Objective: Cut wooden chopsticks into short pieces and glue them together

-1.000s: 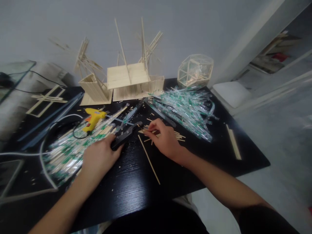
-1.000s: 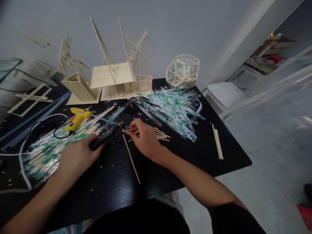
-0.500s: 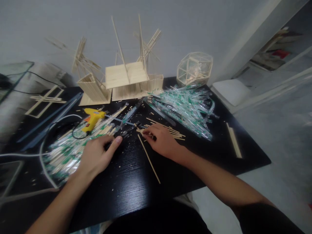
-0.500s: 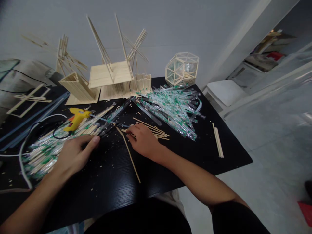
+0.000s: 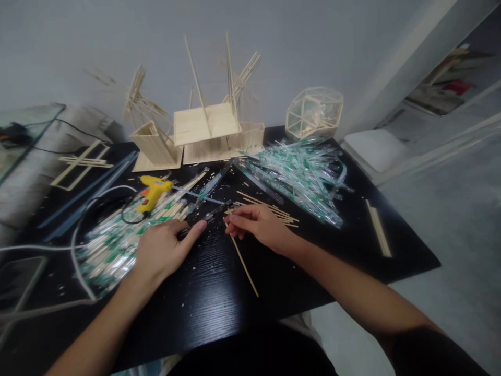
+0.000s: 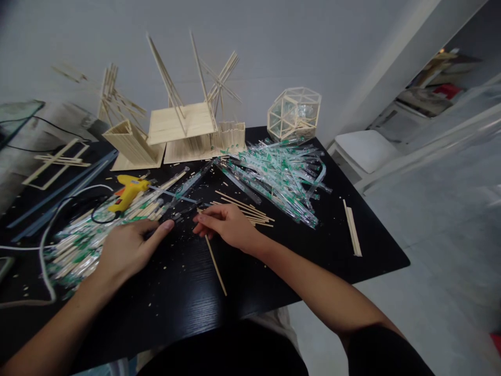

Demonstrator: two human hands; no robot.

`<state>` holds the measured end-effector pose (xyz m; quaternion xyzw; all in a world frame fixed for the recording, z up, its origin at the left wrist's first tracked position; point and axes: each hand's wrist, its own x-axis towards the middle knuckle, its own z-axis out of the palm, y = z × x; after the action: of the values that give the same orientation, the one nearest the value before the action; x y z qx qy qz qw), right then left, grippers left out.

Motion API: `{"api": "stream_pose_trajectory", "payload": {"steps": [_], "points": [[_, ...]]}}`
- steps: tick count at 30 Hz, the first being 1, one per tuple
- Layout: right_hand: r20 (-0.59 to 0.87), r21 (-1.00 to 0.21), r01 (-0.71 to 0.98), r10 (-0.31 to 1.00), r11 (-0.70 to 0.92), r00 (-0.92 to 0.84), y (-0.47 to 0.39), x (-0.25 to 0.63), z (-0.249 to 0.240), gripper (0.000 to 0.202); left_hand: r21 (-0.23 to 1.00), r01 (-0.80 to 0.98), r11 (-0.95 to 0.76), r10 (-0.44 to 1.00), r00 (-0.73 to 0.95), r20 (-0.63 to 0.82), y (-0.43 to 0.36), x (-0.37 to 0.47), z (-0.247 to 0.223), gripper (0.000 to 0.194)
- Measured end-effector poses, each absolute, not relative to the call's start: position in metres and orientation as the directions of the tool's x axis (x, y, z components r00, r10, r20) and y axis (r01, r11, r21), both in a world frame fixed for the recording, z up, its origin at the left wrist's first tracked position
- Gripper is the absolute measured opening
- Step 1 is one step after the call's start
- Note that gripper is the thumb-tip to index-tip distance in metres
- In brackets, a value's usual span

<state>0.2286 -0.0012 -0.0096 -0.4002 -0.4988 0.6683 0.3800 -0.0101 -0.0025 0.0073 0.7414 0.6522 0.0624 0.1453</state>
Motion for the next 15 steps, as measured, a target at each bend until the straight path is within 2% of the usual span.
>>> {"api": "stream_pose_trajectory", "payload": {"steps": [8,12,15], "points": [[-0.173,-0.943,-0.2,0.907,-0.264,-0.384,-0.0008,0.2285,-0.0133,0.013,0.379,0.923,-0.064,0.99,0.107,-0.094,0.0028,-0.0116,0.0045,0.068],[-0.175,-0.938,-0.212,0.901,-0.275,-0.397,-0.0008,0.2283,-0.0161,0.013,0.322,0.943,-0.079,0.992,0.105,-0.064,0.0008,-0.012,0.0059,0.066],[-0.114,-0.971,-0.159,0.935,-0.176,-0.337,-0.0014,0.2268,-0.0166,0.014,0.262,0.959,-0.113,0.991,0.126,-0.035,-0.0017,-0.0122,0.0042,0.065]]}}
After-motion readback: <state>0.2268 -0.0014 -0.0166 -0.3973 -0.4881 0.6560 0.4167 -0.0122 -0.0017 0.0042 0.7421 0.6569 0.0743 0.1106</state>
